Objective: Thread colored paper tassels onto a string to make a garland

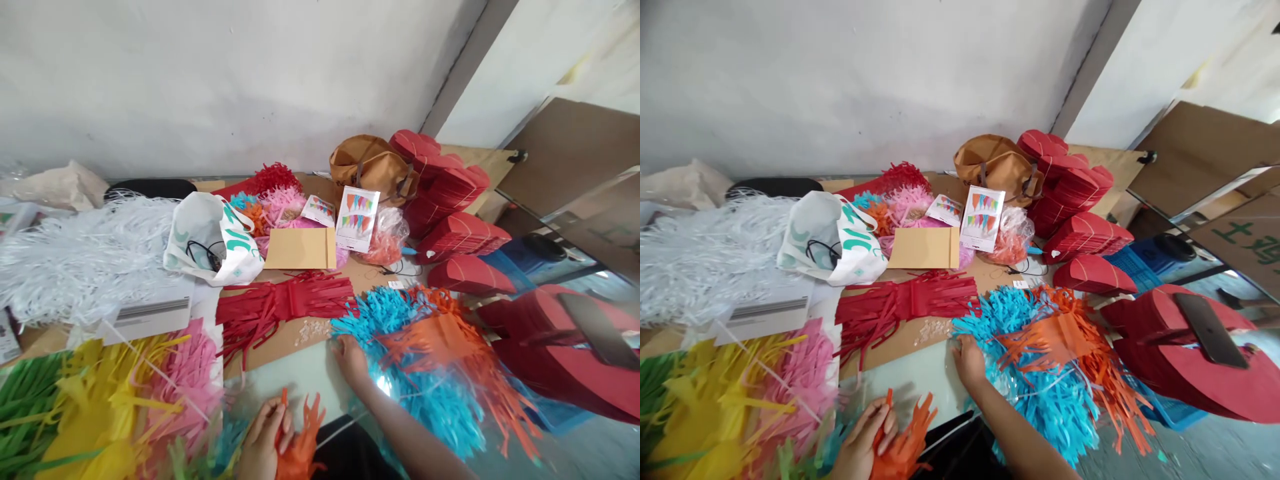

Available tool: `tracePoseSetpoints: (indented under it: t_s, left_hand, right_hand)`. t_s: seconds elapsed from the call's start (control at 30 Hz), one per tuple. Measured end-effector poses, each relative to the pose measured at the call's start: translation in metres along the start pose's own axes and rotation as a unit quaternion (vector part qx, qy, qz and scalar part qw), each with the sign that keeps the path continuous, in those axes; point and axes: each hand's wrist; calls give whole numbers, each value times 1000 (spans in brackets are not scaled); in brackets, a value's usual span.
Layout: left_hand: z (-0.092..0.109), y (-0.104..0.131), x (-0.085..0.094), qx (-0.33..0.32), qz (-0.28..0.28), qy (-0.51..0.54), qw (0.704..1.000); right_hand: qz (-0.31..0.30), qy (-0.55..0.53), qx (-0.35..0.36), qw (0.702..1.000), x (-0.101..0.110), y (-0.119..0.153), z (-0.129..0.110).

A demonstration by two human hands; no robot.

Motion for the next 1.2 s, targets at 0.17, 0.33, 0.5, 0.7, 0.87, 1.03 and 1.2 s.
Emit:
tracePoseSetpoints:
  t_s: [0.17,0.33,0.5,0.7,0.87,1.03,1.2]
  left_hand:
    - [5,10,-12,85,-50,73,992]
    - [9,18,-3,40,-99,37,994]
    - [19,25,5,-45,-91,-28,994]
    - [30,38,11,-63,-85,-11,994]
    - [36,46,17,-94,-115,-39,988]
    - [34,50,22,-130,-130,-87,979]
    - [27,48,24,-166,-125,-132,969]
  right_hand:
    - [-15,11,15,1000,7,-4,3]
    - [-60,-81,26,995,20,55,-13]
    - [-181,-358,25,916,17,123,-46]
    - [-154,-452,-23,879,25,153,-72]
    - [-150,-444,-4,883,27,161,-75]
    - [-145,-397,34,906,27,168,-79]
    - [-119,-255,123,952,30,171,-79]
Point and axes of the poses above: each hand's wrist, its own y-axis away from the middle knuckle, its own x-axis out of the back of the hand, z = x × y, and after that the axes turned 2 degrees about -z, right-handed
